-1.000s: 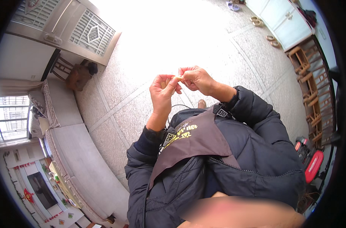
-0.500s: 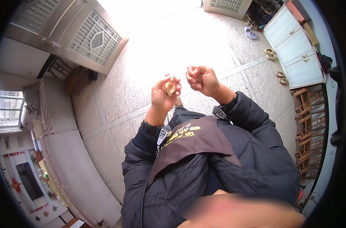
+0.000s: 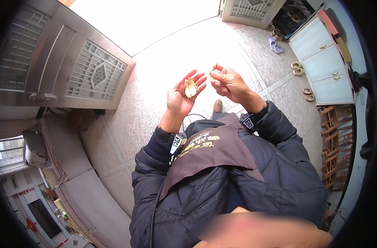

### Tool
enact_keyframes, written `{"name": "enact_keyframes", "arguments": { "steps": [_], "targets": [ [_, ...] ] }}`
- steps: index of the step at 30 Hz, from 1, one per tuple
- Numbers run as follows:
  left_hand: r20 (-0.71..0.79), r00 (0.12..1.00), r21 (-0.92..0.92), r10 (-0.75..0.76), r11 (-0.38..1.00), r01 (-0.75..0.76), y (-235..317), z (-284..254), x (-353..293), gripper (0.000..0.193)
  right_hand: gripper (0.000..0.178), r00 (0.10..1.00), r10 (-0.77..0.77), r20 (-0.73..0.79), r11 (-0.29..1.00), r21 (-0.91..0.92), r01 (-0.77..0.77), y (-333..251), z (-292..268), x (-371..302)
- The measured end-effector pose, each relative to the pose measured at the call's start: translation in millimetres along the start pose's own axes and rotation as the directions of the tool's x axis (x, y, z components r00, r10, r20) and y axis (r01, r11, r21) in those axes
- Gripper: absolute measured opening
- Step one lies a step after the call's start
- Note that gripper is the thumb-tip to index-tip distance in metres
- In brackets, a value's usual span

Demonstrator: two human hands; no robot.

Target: The person peels garlic cloves by hand, discards the skins, then washes the cloves in a bowl of water. Finally, the person chops the garlic on a cutting board using a knife.

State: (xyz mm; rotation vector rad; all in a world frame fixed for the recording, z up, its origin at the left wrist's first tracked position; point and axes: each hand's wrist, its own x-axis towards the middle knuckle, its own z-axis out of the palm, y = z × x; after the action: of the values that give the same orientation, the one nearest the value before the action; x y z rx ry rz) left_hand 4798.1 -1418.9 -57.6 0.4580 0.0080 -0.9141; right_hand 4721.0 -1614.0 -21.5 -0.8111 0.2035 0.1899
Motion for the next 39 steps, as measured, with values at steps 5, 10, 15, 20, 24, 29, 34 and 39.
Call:
{"name": "enact_keyframes", "arguments": {
  "steps": [5, 10, 15, 20, 24, 29, 34, 39],
  "targets": [
    [0.040, 0.999, -0.086, 0.023, 0.996, -0.020, 41, -4, 106, 0.052, 0.015, 0.992, -0.087, 0.093, 0.913, -0.390, 0.116, -61, -44, 101],
    [0.016, 0.999, -0.103, 0.045, 0.994, -0.043, 82, 13, 214, 0.048, 0.022, 0.936, -0.278, 0.215, 0.470, -0.819, 0.328, -129, -62, 203],
    [0.140, 0.989, -0.266, 0.046, 0.964, -0.007, 127, 3, 302, 0.048, 0.031, 0.964, -0.146, 0.222, 0.109, -0.965, 0.239, -191, -70, 292],
    [0.028, 0.999, -0.289, 0.046, 0.957, -0.036, 173, -20, 371, 0.047, 0.030, 0.961, -0.107, 0.256, 0.171, -0.947, 0.272, -220, -80, 381],
    [-0.020, 0.999, -0.322, 0.035, 0.946, -0.039, 229, -43, 433, 0.046, 0.027, 0.968, -0.093, 0.233, 0.252, -0.935, 0.250, -239, -82, 469],
    [-0.077, 0.997, -0.159, 0.029, 0.986, -0.041, 334, -62, 513, 0.036, 0.021, 0.968, -0.160, 0.193, 0.515, -0.820, 0.248, -270, -59, 592],
    [-0.155, 0.986, 0.217, 0.064, 0.976, -0.030, 436, -82, 573, 0.026, 0.019, 0.934, -0.282, 0.221, 0.548, -0.762, 0.346, -300, -56, 692],
    [-0.089, 0.994, 0.314, 0.068, 0.949, -0.036, 510, -81, 609, 0.032, 0.019, 0.965, -0.193, 0.177, 0.685, -0.681, 0.261, -308, -43, 775]
  ]
}}
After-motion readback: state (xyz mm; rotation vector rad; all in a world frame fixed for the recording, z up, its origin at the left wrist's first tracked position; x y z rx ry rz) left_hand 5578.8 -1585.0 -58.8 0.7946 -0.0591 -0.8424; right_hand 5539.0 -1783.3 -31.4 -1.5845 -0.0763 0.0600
